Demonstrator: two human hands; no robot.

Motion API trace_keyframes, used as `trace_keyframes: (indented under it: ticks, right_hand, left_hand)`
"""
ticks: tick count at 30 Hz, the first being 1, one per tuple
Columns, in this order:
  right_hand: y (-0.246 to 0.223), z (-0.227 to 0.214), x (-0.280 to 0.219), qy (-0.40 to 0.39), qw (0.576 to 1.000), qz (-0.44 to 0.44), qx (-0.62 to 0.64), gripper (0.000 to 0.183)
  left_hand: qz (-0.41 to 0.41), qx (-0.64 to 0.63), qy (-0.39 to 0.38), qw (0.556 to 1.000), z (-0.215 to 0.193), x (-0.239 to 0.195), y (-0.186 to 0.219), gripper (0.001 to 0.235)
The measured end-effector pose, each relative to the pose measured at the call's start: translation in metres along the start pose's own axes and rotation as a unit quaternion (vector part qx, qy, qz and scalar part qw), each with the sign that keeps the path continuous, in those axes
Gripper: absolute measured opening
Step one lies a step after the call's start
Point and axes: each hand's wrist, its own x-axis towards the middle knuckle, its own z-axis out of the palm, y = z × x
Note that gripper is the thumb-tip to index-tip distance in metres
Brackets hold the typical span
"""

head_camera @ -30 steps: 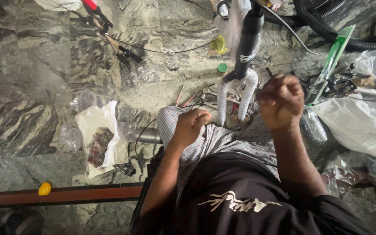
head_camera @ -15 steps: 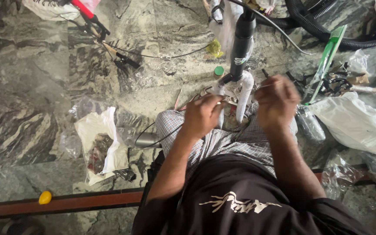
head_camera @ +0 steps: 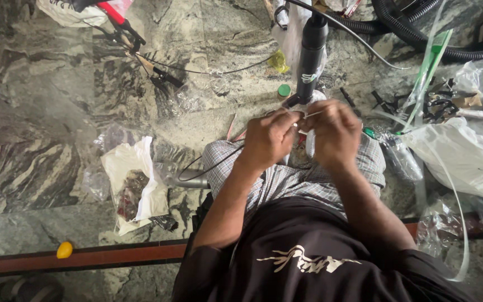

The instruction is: The person threads a brake cable through the handlebar and brake lever, then routes it along the frame. They use pliers to cut the cable and adjust the housing. The person works on a partially assembled bicycle in a cluttered workspace.

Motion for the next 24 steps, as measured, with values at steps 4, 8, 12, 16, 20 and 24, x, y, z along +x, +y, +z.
trace_keyframes:
  ticks: [4,8,12,16,20,24]
  right_hand:
    - [-0.039,-0.026,0.035,0.023,0.996,-0.064,0.058,0.022]
    - [-0.039,-0.017,0.037,0.024,0.995,-0.096,-0.012,0.025]
    - [-0.02,0.012,0.015,-0.063,0.991,-0.089,-0.082,0.025]
    - [-0.039,0.009,0.029,-0.048,0.987,-0.145,-0.045,0.023]
    - [-0.049,0.008,0.034,-0.015,0.994,-0.108,-0.029,0.018]
    - [-0.027,0.026,0.013,-0.055,0.973,-0.152,-0.165,0.02]
  left_hand:
    - [-0.014,-0.016,0.009,1.0,-0.019,0.007,-0.001,0.015]
    - [-0.017,0.001,0.012,1.0,-0.016,0.018,0.004,0.013]
    - [0.029,0.011,0.015,0.999,-0.002,0.03,0.012,0.015]
    - [-0.005,-0.016,-0.016,1.0,-0.012,0.03,0.009,0.015]
    - [0.01,-0.025,0.006,1.0,-0.017,0.03,0.012,0.022]
    - [0.031,-0.026,0.025,0.999,-0.009,0.041,0.023,0.026]
